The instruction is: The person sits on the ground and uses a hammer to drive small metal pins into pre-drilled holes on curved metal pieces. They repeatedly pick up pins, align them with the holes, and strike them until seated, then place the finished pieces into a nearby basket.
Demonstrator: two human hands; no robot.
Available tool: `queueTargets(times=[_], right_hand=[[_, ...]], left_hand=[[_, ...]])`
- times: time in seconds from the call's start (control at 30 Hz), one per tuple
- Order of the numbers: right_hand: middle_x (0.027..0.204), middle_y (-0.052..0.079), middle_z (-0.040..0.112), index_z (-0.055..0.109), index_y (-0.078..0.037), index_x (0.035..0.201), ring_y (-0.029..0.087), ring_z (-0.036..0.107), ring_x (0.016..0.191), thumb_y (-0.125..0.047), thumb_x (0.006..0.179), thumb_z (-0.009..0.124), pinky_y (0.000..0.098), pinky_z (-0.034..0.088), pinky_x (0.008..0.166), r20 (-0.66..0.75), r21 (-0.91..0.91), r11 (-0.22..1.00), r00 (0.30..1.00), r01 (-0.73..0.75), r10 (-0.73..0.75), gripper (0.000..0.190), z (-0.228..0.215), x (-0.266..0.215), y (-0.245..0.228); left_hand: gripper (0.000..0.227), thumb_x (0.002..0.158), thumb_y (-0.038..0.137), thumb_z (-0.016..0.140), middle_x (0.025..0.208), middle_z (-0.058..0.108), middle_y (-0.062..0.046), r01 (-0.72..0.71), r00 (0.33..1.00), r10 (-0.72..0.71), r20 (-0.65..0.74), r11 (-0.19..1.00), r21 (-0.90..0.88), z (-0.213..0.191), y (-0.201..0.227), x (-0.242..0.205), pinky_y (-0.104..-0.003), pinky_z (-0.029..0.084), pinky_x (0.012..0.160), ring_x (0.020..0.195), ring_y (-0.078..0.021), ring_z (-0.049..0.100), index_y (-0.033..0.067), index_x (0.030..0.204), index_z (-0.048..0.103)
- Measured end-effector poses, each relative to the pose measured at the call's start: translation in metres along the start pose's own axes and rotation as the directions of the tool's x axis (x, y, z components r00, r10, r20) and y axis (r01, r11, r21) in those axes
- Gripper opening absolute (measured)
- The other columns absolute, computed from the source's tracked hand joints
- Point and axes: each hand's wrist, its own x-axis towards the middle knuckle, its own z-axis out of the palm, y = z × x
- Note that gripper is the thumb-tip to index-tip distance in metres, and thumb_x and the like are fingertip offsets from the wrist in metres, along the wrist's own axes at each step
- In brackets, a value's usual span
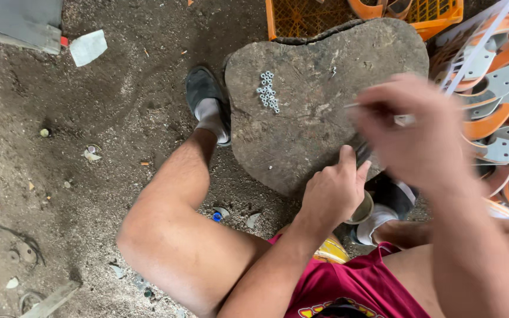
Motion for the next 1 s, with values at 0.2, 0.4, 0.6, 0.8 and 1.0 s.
queueTargets(times=[0.2, 0.4, 0.6, 0.8, 1.0], right_hand=[[0.096, 0.012, 0.068, 0.08, -0.006, 0.101, 0.032, 0.066, 0.092, -0.008, 0.086, 0.082, 0.0409, 0.054, 0.081, 0.049, -0.411, 0.908, 0.992, -0.088, 0.118, 0.015, -0.041, -0.025, 0.078], [0.091, 0.009, 0.067, 0.082, -0.01, 0.104, 0.031, 0.065, 0.093, -0.004, 0.084, 0.08, 0.0409, 0.054, 0.085, 0.072, -0.352, 0.935, 0.994, -0.053, 0.084, 0.021, -0.023, -0.047, 0.124], [0.094, 0.007, 0.067, 0.083, -0.013, 0.103, 0.028, 0.065, 0.094, 0.001, 0.076, 0.076, 0.0399, 0.053, 0.087, -0.003, -0.278, 0.959, 0.998, 0.059, -0.062, 0.031, -0.015, -0.051, 0.129], [0.099, 0.005, 0.068, 0.082, -0.013, 0.104, 0.027, 0.065, 0.101, 0.001, 0.077, 0.076, 0.0414, 0.048, 0.091, -0.018, -0.357, 0.931, 0.996, 0.078, -0.091, 0.031, -0.01, -0.057, 0.131], [0.1, 0.007, 0.067, 0.08, -0.012, 0.108, 0.03, 0.064, 0.101, 0.0, 0.086, 0.076, 0.0427, 0.049, 0.088, -0.027, -0.358, 0.93, 0.995, 0.079, -0.095, 0.025, -0.008, -0.057, 0.13]], left_hand=[[0.038, 0.106, 0.034, 0.049, 0.066, 0.066, -0.029, 0.0, 0.999, -0.002, 0.049, 1.0, 0.025, -0.007, 0.005, 0.005, -0.062, 0.055, 0.058, 0.065, -0.051, 0.068, -0.0022, 0.117, 0.046], [0.041, 0.107, 0.034, 0.048, 0.067, 0.067, -0.03, -0.003, 0.999, 0.002, 0.039, 0.999, 0.035, -0.003, 0.004, 0.004, -0.061, 0.055, 0.057, 0.065, -0.0518, 0.068, -0.0044, 0.122, 0.045], [0.038, 0.107, 0.034, 0.048, 0.071, 0.067, -0.03, -0.023, 1.0, 0.022, 0.018, 0.999, 0.042, -0.001, 0.004, 0.003, -0.064, 0.053, 0.059, 0.068, -0.0537, 0.067, -0.0023, 0.118, 0.045], [0.037, 0.107, 0.035, 0.048, 0.071, 0.067, -0.031, -0.016, 1.0, 0.015, 0.023, 0.999, 0.04, 0.0, 0.002, 0.004, -0.064, 0.053, 0.06, 0.069, -0.0543, 0.067, -0.0005, 0.116, 0.044], [0.037, 0.107, 0.035, 0.048, 0.071, 0.067, -0.031, -0.009, 1.0, 0.008, 0.028, 0.999, 0.048, -0.001, 0.003, 0.004, -0.064, 0.053, 0.06, 0.069, -0.0539, 0.067, -0.0003, 0.116, 0.044]])
